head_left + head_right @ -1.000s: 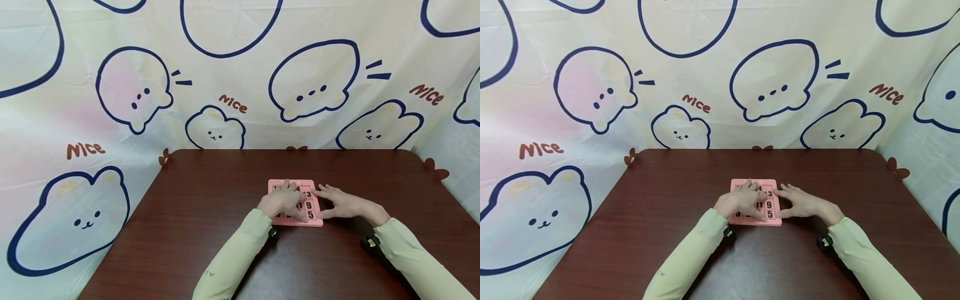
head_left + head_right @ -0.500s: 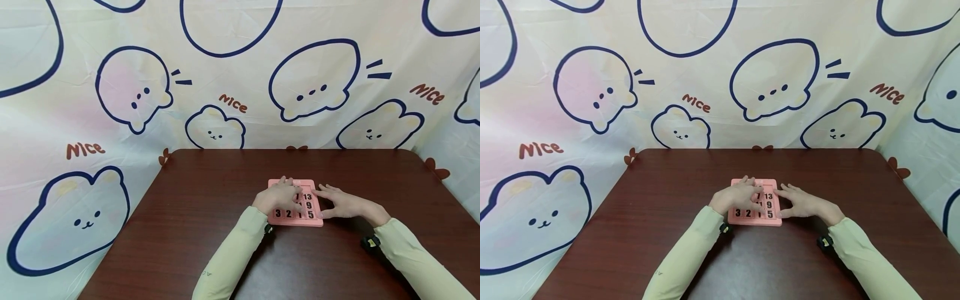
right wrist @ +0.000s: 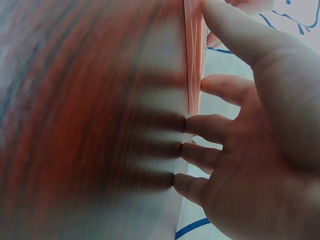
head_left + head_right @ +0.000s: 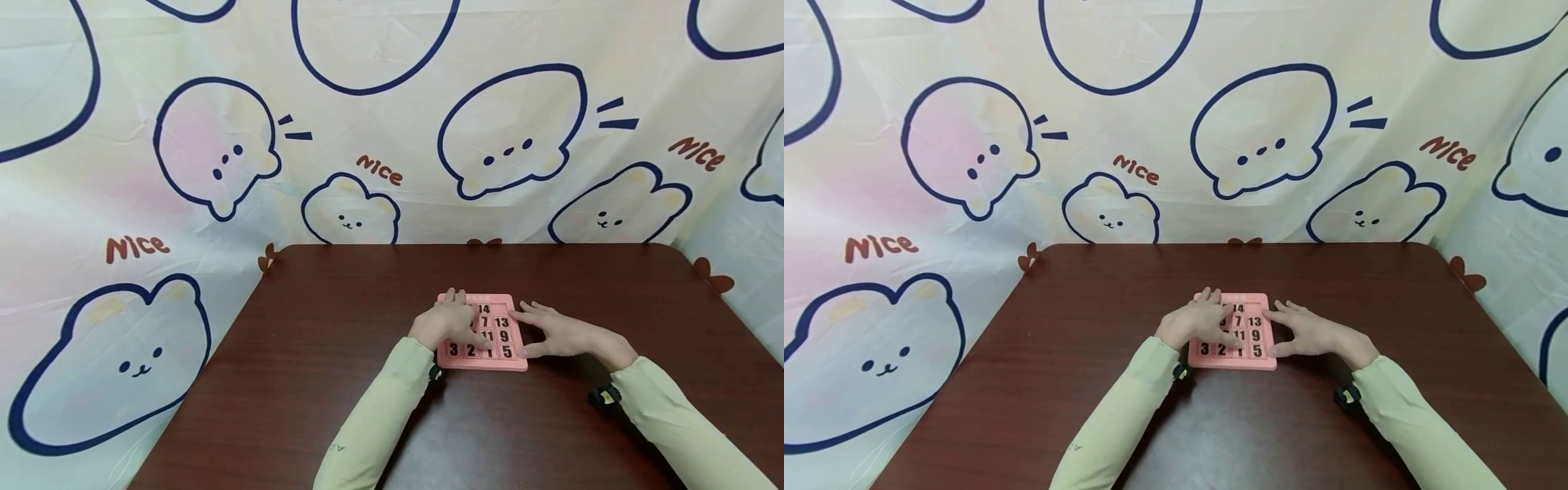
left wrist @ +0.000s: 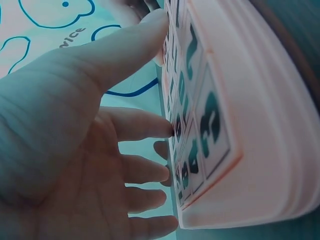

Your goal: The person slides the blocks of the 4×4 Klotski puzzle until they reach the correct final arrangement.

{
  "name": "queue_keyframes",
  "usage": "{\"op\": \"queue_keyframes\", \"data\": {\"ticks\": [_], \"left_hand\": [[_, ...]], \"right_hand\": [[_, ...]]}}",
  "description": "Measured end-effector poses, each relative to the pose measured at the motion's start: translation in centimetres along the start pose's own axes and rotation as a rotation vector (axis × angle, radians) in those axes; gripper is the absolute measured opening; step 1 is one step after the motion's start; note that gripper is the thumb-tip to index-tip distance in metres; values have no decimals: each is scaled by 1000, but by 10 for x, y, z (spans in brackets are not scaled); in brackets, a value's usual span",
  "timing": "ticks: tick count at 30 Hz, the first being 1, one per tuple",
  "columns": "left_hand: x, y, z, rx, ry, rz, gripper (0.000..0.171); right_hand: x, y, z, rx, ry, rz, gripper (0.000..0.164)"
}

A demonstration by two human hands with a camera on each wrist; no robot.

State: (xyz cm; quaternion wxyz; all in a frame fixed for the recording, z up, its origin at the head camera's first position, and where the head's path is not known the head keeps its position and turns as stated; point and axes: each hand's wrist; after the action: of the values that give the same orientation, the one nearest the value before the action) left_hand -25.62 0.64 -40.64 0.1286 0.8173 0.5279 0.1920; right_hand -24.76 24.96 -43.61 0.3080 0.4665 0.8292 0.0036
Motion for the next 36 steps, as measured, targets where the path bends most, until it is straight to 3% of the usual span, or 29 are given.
{"op": "queue_keyframes", "data": {"ticks": [12,21,36], "left_hand": [[9,-3,7,10,-73,-5,86],[12,-4,7,13,-68,-18,86],[19,-9,11,44,-75,55,77]], "right_hand": [[-3,1,0,-14,-13,3,90],[-3,0,-1,-9,-4,2,89],[-2,2,-3,-14,-13,-2,90]]}}
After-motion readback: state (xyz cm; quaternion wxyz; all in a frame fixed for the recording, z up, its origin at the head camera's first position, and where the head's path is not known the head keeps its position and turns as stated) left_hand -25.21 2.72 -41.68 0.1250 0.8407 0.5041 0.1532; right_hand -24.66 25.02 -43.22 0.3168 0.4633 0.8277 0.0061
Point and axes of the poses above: each hand's wrist, its own y-axis away from the middle knuckle, its own z-axis out of the palm, x = y × z, and after that the axes turned 5 degrees about -x, right-handed
